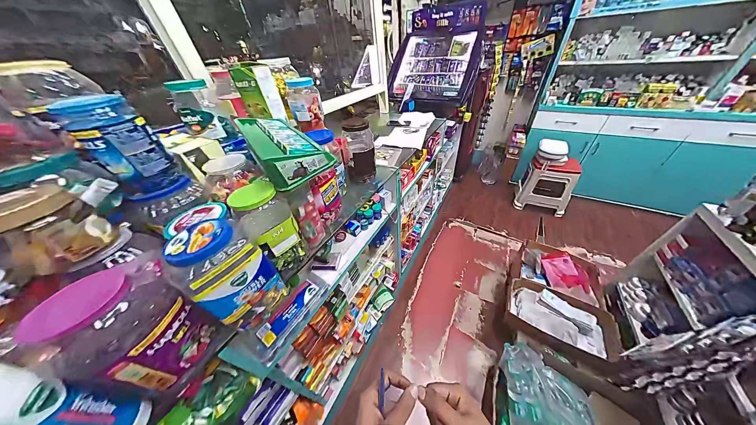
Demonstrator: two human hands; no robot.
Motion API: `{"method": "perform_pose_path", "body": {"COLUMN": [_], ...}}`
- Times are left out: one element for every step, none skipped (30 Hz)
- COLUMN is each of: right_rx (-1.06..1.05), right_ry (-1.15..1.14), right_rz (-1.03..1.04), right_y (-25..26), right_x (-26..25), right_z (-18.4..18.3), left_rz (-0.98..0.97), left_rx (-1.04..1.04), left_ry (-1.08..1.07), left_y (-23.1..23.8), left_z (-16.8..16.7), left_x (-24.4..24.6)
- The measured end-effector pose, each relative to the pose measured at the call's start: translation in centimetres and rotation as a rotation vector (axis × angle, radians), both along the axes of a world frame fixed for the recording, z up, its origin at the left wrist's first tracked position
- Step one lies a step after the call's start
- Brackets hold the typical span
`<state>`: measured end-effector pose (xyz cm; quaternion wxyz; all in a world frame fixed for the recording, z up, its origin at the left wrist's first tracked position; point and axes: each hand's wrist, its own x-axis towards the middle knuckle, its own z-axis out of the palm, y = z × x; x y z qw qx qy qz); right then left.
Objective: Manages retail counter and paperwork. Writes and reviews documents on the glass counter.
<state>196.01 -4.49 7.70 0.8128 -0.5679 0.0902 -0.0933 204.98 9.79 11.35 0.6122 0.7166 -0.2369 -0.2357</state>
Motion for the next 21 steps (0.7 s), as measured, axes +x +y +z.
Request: {"method": "perform_pose_path", "body": {"right_rx": [-0.034,-0.076,-0.105,-0.122,-0.136,-0.158,-0.185,-0.21,-0.237,-0.256,-0.272,-0.286,-0.303,-0.323,-0.342,-0.362,-0.387,-0.416,-0.44,-0.464,-0.495], "right_ry": [-0.008,-0.013,-0.015,-0.014,-0.003,0.015,0.033,0.052,0.066,0.074,0.085,0.091,0.086,0.077,0.08,0.084,0.098,0.106,0.115,0.122,0.118], "right_rz": [-0.021,-0.044,-0.065,-0.083,-0.106,-0.129,-0.151,-0.18,-0.209,-0.236,-0.259,-0.276,-0.292,-0.304,-0.311,-0.315,-0.317,-0.322,-0.322,-0.318,-0.312], "right_y": [-0.5,-1.0,-1.7,-2.5,-3.4,-4.6,-5.9,-7.4,-9.0,-10.7,-12.4,-14.2,-16.3,-18.6,-20.9,-23.6,-26.4,-29.3,-32.0,-34.5,-37.2], "right_x": [1.0,1.9,2.6,3.4,4.2,4.9,5.7,6.6,7.5,8.4,9.2,10.1,11.1,12.1,13.0,14.0,15.0,15.9,16.7,17.3,18.3], "right_z": [0.0,-0.1,-0.2,-0.3,-0.4,-0.5,-0.8,-1.1,-1.5,-1.9,-2.1,-2.4,-2.7,-3.0,-3.2,-3.2,-2.9,-2.5,-2.1,-1.7,-1.4], "left_rz": [-0.017,-0.041,-0.063,-0.089,-0.117,-0.14,-0.163,-0.186,-0.209,-0.229,-0.239,-0.242,-0.246,-0.25,-0.252,-0.25,-0.255,-0.263,-0.28,-0.301,-0.316], "left_rx": [-0.01,-0.021,-0.023,-0.02,-0.015,-0.007,0.001,0.008,0.012,0.015,0.028,0.045,0.06,0.076,0.087,0.093,0.098,0.095,0.1,0.111,0.117], "left_ry": [0.024,0.049,0.07,0.092,0.114,0.138,0.162,0.182,0.194,0.198,0.198,0.2,0.196,0.19,0.188,0.183,0.186,0.195,0.208,0.225,0.236], "left_y": [-0.7,-1.4,-2.3,-3.3,-4.4,-5.7,-7.1,-8.7,-10.5,-12.4,-14.4,-16.5,-18.8,-21.2,-23.6,-26.3,-29.0,-31.9,-34.6,-37.1,-39.7], "left_z": [0.0,-0.1,-0.2,-0.2,-0.1,-0.1,-0.2,-0.5,-0.9,-1.3,-1.7,-2.1,-2.3,-2.4,-2.5,-2.6,-2.6,-2.5,-2.3,-2.2,-2.0], "left_x": [1.3,2.5,3.6,4.8,5.9,7.0,8.0,9.1,10.2,11.4,12.4,13.4,14.5,15.7,16.7,17.8,18.9,20.0,21.1,22.0,23.1]}}
